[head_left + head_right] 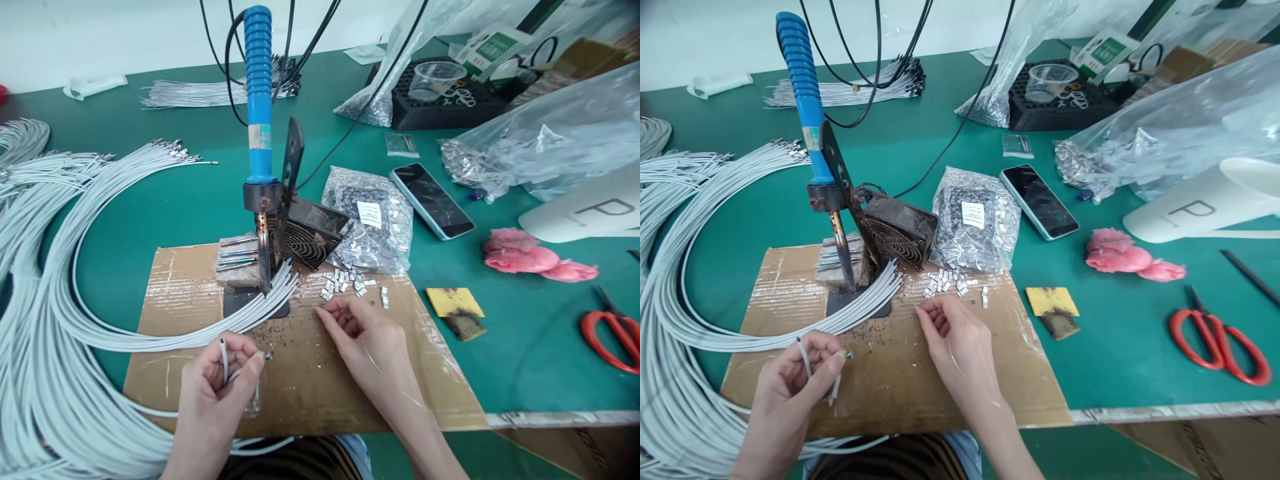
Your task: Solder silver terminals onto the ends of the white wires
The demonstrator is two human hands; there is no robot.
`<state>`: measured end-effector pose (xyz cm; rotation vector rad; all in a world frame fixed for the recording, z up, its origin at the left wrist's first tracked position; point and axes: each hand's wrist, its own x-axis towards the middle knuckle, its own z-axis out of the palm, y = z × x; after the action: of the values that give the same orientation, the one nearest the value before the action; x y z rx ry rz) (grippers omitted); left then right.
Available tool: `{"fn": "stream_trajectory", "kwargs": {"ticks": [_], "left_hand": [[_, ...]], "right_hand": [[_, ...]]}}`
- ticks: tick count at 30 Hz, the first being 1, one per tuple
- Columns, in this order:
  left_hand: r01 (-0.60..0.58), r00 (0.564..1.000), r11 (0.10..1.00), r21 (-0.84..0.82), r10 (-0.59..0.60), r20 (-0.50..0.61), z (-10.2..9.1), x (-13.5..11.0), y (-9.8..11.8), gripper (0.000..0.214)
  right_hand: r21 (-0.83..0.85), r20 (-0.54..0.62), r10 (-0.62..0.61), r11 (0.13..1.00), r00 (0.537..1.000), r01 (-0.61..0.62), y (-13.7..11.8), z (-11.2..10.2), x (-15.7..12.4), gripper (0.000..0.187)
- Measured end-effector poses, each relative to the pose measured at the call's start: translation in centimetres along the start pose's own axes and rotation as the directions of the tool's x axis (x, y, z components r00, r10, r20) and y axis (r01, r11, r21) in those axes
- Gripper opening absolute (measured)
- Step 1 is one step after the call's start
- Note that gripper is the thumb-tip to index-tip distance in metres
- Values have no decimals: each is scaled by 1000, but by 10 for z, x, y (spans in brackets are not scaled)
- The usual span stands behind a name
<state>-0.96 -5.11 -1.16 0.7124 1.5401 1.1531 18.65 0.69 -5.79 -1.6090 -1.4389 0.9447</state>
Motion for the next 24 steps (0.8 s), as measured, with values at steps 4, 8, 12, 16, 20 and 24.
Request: {"fn": "stream_trajectory", "kwargs": {"ticks": [4, 8, 12, 16, 20, 24], "left_hand": [[20, 998, 1000, -22, -21, -62, 6, -4, 6, 14], [24, 996, 1000, 16, -23, -91, 11, -7, 11, 14], [-7, 997, 998, 69, 13, -79, 12, -7, 12, 13], [-29, 999, 999, 38, 31, -35, 11, -6, 11, 11], [-36, 998, 998, 59, 39, -47, 9, -7, 8, 12], [-24, 998, 996, 86, 29, -58, 6, -6, 4, 15]], "right_hand": [[198, 61, 105, 973, 993, -115, -11, 2, -21, 22], [349, 141, 184, 910, 973, -223, -30, 9, -35, 23], [508, 249, 228, 796, 941, -328, -46, 14, -37, 23], [571, 303, 276, 714, 912, -405, -55, 16, -37, 16], [563, 335, 217, 734, 917, -380, -57, 15, -37, 13], [546, 372, 158, 759, 915, -353, -55, 14, -39, 12]]}}
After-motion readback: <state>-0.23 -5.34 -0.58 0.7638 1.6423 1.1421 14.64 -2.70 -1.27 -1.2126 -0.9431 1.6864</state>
